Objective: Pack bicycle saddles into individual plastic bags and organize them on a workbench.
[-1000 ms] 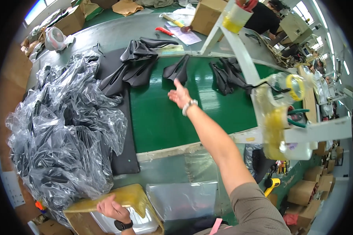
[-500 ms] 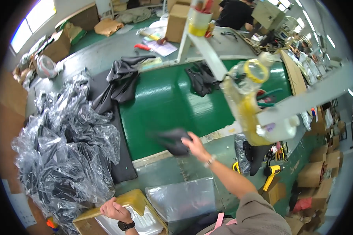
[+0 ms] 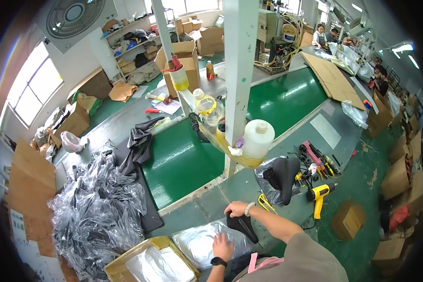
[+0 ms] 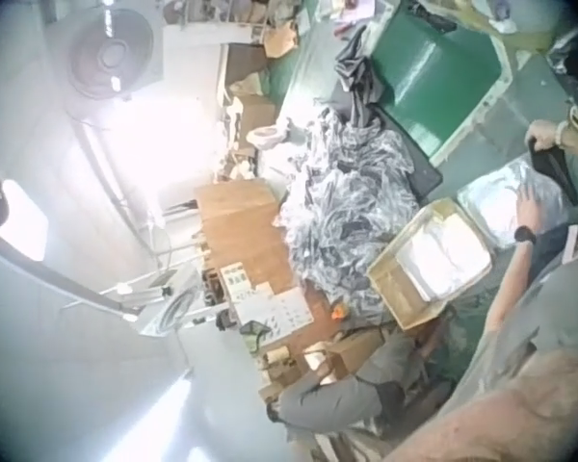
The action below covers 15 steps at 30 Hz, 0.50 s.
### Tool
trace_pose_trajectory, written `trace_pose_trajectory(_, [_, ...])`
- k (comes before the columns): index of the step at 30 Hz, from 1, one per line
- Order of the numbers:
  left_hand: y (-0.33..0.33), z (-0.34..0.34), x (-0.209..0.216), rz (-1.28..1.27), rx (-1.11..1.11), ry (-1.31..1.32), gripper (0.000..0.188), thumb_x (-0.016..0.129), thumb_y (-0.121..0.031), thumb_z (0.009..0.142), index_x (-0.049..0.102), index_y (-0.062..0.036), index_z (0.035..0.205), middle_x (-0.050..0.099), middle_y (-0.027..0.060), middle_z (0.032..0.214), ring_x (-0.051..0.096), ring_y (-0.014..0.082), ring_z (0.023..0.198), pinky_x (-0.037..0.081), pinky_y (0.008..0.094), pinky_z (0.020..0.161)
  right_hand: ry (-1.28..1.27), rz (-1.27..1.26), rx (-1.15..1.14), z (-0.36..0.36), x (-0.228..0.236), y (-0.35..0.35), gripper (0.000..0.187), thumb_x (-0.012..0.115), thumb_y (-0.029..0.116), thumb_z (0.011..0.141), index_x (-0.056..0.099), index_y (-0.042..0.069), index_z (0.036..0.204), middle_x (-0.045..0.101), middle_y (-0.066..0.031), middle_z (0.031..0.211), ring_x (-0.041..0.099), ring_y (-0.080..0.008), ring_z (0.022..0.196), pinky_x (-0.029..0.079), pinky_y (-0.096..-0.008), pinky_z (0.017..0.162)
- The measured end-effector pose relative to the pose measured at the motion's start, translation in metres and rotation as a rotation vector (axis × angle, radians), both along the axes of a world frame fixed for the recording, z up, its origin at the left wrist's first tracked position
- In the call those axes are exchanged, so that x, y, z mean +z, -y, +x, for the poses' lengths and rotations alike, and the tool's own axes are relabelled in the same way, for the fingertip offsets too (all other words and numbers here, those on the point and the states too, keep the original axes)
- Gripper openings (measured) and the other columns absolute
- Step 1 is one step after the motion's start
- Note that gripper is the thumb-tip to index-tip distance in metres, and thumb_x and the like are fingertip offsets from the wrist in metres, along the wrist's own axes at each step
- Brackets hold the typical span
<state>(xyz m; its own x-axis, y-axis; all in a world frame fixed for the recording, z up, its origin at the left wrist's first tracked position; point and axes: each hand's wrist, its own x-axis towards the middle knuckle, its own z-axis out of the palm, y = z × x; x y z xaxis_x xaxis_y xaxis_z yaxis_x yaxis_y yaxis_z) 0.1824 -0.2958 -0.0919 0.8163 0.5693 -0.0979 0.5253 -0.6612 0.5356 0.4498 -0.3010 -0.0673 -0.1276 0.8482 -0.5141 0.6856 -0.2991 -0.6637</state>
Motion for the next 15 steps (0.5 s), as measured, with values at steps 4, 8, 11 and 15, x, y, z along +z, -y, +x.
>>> trace_pose_trajectory(4, [0.032,-0.022,-0.029,0.155,-0.079,-0.186,0.057,0.065,-0.036,0.077,0.053,-0.0027,0.122,0.04,0.0207,0.142,0.035,0.0417,0.131,0.032,0.0547,0.102,0.327,0.569,-0.63,-0.04,-0.015,0.041,0.054,0.071,0.027,0.073,0.055,0.004,0.119,0.058,-0.0153,0.113,0.05,-0.0344,0.111,0.041,-0.0431,0.096])
trace_pose_trajectory(8, [0.028,-0.002,-0.005,0.18,-0.066,-0.202,0.057,0.068,-0.041,0.077,0.055,-0.0036,0.119,0.045,0.0209,0.135,0.041,0.0393,0.126,0.036,0.0531,0.098,0.399,0.267,-1.042,-0.082,0.008,0.109,0.076,0.076,0.038,0.069,0.043,0.001,0.127,0.05,-0.0212,0.12,0.047,-0.0376,0.114,0.04,-0.0447,0.098])
trace_pose_trajectory(11, [0.03,0.01,-0.01,0.013,-0.017,-0.19,0.053,0.071,-0.043,0.075,0.057,-0.0036,0.109,0.053,0.0187,0.119,0.05,0.0377,0.11,0.043,0.049,0.09,0.266,0.028,-1.134,-0.11,-0.019,0.139,0.076,0.076,0.046,0.069,0.049,-0.001,0.121,0.06,-0.0212,0.108,0.058,-0.0376,0.101,0.047,-0.0438,0.088])
trace_pose_trajectory(15, [0.028,0.006,-0.036,-0.05,0.027,-0.222,0.033,0.069,-0.034,0.08,0.062,-0.004,0.091,0.055,0.0181,0.098,0.055,0.0375,0.094,0.046,0.046,0.079,-0.186,-0.014,-1.244,-0.119,-0.064,0.146,0.058,0.073,0.052,0.075,0.065,-0.003,0.091,0.069,-0.0149,0.088,0.067,-0.0234,0.081,0.052,-0.0337,0.071])
